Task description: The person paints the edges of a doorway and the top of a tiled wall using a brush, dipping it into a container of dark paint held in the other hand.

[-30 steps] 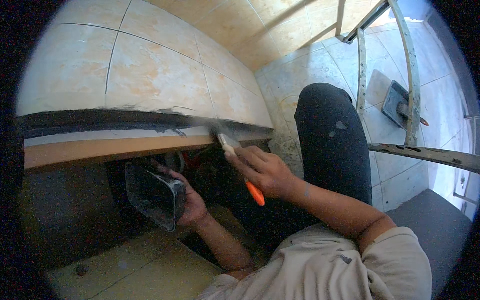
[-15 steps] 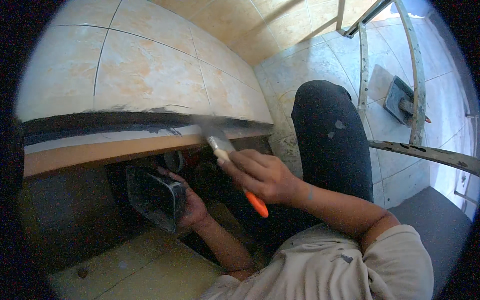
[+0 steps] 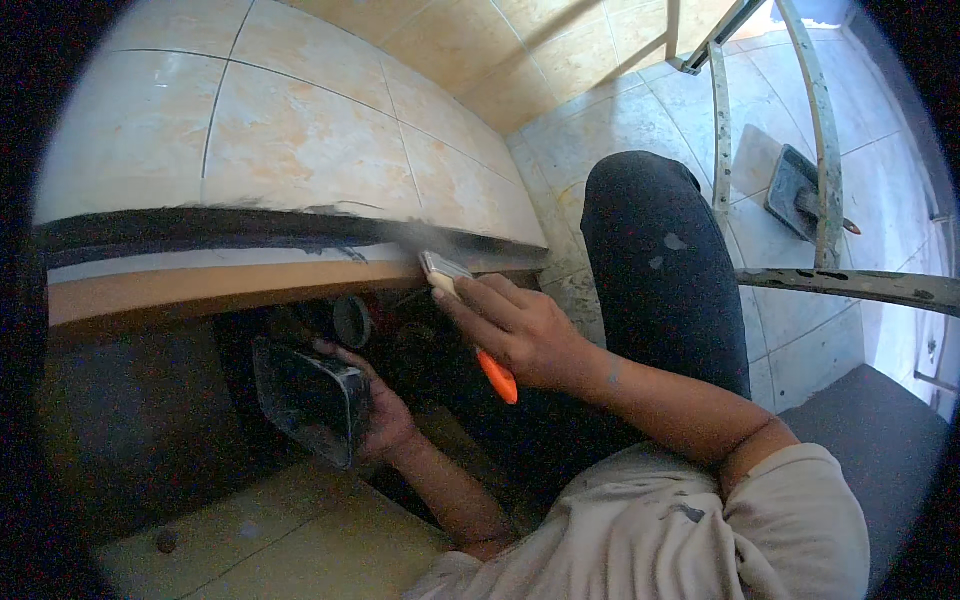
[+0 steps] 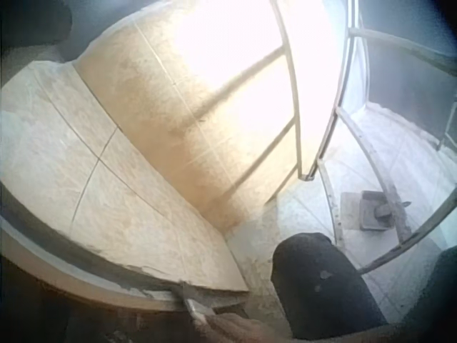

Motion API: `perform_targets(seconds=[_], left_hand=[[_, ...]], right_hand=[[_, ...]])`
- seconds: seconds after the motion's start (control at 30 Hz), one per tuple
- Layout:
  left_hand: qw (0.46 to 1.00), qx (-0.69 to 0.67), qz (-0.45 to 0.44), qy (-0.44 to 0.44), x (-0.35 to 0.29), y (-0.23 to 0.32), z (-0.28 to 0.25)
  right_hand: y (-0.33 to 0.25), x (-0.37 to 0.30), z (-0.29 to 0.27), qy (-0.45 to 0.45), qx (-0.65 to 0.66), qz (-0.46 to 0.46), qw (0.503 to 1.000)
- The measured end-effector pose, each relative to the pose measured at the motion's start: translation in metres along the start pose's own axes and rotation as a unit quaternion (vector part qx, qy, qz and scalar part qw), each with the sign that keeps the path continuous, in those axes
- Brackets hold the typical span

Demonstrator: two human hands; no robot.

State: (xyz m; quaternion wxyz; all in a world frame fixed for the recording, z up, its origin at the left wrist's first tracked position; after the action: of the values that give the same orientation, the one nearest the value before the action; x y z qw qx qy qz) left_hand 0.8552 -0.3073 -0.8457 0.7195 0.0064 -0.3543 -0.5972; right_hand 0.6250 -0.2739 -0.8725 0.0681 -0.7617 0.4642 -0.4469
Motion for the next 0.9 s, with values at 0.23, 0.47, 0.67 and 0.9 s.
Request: perform_targets(seconds=[0.23, 0.47, 0.67, 0.9], left_hand=[[0.999, -0.030, -0.001, 0.025, 0.004, 0.009, 0.012], [0.997, -0.075, -0.017, 0.022, 0.018, 0.017, 0.035], [0.996, -0.088, -0.027, 0.016, 0.041, 0.014, 0.054], [0.996, -0.084, -0.040, 0.003, 0.046, -0.002, 0.041]], right_hand=[[-0.013, 0.013, -0.009, 0.045, 0.013, -0.057, 0.997], [-0.026, 0.022, -0.024, -0.011, 0.024, -0.004, 1.000], [-0.014, 0.016, -0.019, -0.002, 0.017, 0.015, 1.000], [-0.023, 0.023, -0.034, 0.031, 0.019, -0.004, 0.999]])
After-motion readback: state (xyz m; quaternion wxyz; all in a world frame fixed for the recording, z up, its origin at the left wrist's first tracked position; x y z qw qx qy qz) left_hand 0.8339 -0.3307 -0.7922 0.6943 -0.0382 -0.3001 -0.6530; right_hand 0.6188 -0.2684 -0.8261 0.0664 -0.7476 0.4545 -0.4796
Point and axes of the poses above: each hand's wrist, its own x-axis towards the middle knuckle, its own z-axis out of the palm, y = z × x, the point moved 5 cm from there along x, towards the middle knuckle, and after that the axes turned 11 degrees about -y, right-handed, at the moved point
